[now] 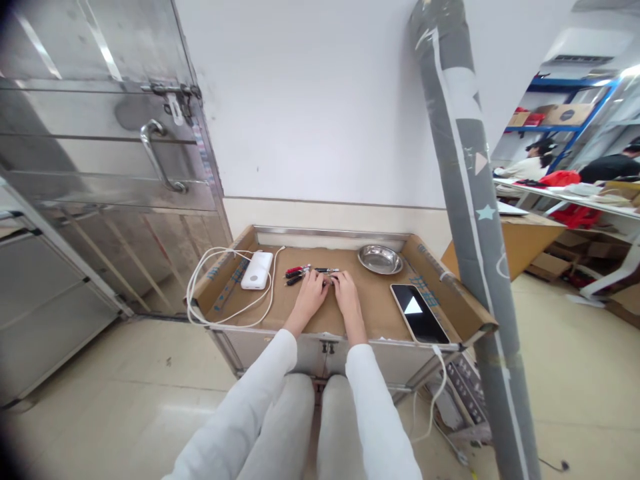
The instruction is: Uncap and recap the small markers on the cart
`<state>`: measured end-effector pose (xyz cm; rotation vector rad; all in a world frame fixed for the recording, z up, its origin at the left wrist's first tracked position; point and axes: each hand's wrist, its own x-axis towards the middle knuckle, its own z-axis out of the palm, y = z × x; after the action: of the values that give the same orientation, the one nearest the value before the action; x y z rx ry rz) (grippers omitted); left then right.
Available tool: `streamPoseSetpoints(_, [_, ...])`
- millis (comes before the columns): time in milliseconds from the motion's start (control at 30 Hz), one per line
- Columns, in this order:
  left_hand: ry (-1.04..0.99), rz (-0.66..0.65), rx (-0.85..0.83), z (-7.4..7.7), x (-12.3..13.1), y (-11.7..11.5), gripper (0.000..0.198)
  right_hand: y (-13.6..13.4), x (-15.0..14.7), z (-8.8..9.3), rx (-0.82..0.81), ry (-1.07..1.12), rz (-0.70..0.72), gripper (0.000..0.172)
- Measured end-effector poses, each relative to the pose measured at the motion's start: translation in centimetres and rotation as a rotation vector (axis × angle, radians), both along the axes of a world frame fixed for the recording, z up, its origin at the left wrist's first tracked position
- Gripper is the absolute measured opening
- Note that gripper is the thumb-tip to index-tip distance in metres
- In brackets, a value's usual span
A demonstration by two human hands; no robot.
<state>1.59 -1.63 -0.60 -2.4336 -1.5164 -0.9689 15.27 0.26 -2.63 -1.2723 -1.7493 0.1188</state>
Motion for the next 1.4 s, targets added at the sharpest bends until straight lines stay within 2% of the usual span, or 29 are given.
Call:
streamPoseSetpoints(267, [-0.006,0.028,-0.109,-0.3,0.0,0.4,0.013,-0.5,-0.3,0.2,-0.005,0.001,0.003,0.029])
streamPoseSetpoints(567, [-0.162,-0.08,-0.127,0.1,-0.1,0.4,0.012,-0.9,-0.5,0.7,-0.035,-0.03,0.093,0.029])
streamPoseSetpoints(733, [-0.155,-0.032,-0.139,-0.2,-0.2,0.6,0.01,-0.8,-0.5,0.7,-0.044,-0.044,0.122,0.031])
streamPoseSetpoints(933, [-0.012,0.024,-0.122,-0.2,-0.3,0.4,0.009,-0.5,-0.3,0.3,-0.041,-0.089,0.134,0.031])
streamPoseSetpoints(1167, [0.023,0.117,-0.089,-0.2,-0.3,0.1,0.012,-0.9,-0.4,0.6,-0.032,-0.126,0.037,0.03])
streamPoseSetpoints(1400, [-0.04,0.201,-0.054,-0.6,-0.4,-0.2,0.016,-1.4,-0.4,0.8,-0.048,-0.147,0.011,0.03])
